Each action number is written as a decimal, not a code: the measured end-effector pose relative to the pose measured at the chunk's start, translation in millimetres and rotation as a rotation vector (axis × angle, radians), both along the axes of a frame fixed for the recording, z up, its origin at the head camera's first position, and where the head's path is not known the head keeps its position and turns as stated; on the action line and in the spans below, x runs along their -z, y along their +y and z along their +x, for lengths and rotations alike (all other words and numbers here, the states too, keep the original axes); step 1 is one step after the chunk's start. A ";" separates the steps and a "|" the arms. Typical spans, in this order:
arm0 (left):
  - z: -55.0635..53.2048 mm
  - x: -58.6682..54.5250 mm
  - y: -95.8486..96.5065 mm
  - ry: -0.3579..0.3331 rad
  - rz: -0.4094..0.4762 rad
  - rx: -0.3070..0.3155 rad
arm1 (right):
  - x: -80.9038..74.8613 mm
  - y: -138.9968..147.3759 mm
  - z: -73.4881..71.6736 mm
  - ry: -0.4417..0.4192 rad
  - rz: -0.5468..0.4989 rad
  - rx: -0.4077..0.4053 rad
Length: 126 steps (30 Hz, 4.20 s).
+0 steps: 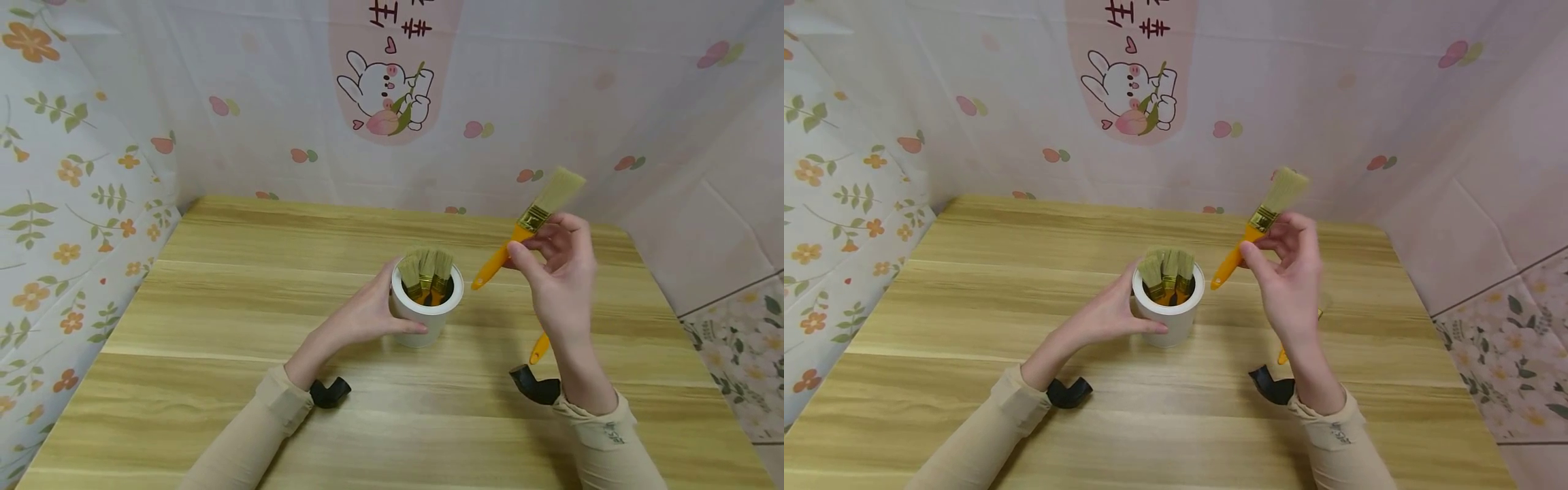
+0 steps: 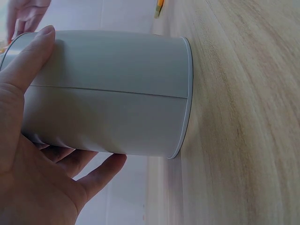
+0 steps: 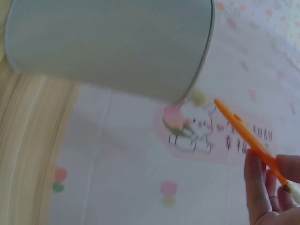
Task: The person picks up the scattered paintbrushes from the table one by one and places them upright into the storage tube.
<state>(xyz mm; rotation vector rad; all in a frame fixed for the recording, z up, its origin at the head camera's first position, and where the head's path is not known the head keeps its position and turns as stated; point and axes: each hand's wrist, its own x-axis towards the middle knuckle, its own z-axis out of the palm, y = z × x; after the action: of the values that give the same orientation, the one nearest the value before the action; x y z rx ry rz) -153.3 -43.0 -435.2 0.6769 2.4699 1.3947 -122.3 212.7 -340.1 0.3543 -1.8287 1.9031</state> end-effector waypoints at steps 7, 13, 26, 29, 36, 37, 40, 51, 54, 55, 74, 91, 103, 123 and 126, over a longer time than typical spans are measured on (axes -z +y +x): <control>-0.3 0.5 -0.2 -0.003 -0.012 -0.002 | 8.3 -24.5 1.5 0.095 0.102 -0.049; -0.5 0.5 -1.1 -0.018 0.005 0.001 | 15.0 -31.9 3.6 0.030 0.265 -0.034; 0.6 0.0 -1.0 -0.020 0.012 0.008 | 24.9 -29.5 3.3 -0.058 0.640 0.077; 0.8 -0.5 -0.6 -0.012 0.015 0.009 | 24.4 -27.6 2.6 -0.041 0.605 0.069; 1.0 -0.6 -0.2 0.001 0.009 0.003 | 19.8 -15.9 1.9 -0.018 0.569 0.100; 1.3 -0.8 -0.4 0.000 0.005 -0.001 | 18.8 -13.6 2.1 -0.023 0.565 0.104; 2.0 -1.6 -0.9 -0.009 -0.008 -0.007 | 15.4 -5.6 2.9 -0.055 0.539 0.122; 1.1 -1.4 -1.0 -0.019 -0.011 0.000 | 13.1 43.3 4.4 -0.168 0.490 0.229; 0.9 -1.4 -1.4 -0.026 -0.011 0.001 | 17.2 60.8 4.8 -0.228 0.504 0.275; 0.9 -1.5 -1.4 -0.028 -0.008 0.002 | 19.3 66.6 4.8 -0.247 0.511 0.287; 1.1 -3.0 -1.3 -0.035 -0.014 0.005 | 72.3 151.1 1.4 -0.850 0.803 0.109; 1.1 -2.3 -1.7 -0.033 -0.016 -0.001 | 90.6 138.7 -6.9 -0.833 1.016 0.176; 0.6 -1.6 -0.8 -0.018 -0.010 0.005 | 93.1 130.1 -9.8 -0.890 0.881 0.097; -0.5 0.8 -1.4 -0.001 0.005 0.017 | 12.2 41.3 4.3 -0.293 0.205 0.074; -0.6 1.8 -1.2 0.006 0.000 0.024 | 0.0 22.1 8.7 -0.204 0.110 0.079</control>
<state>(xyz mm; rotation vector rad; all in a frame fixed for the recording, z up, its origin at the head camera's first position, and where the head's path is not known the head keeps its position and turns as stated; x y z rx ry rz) -154.0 -44.2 -437.0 0.7093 2.4585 1.3865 -113.5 234.8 -340.1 0.1241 -2.0529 1.8467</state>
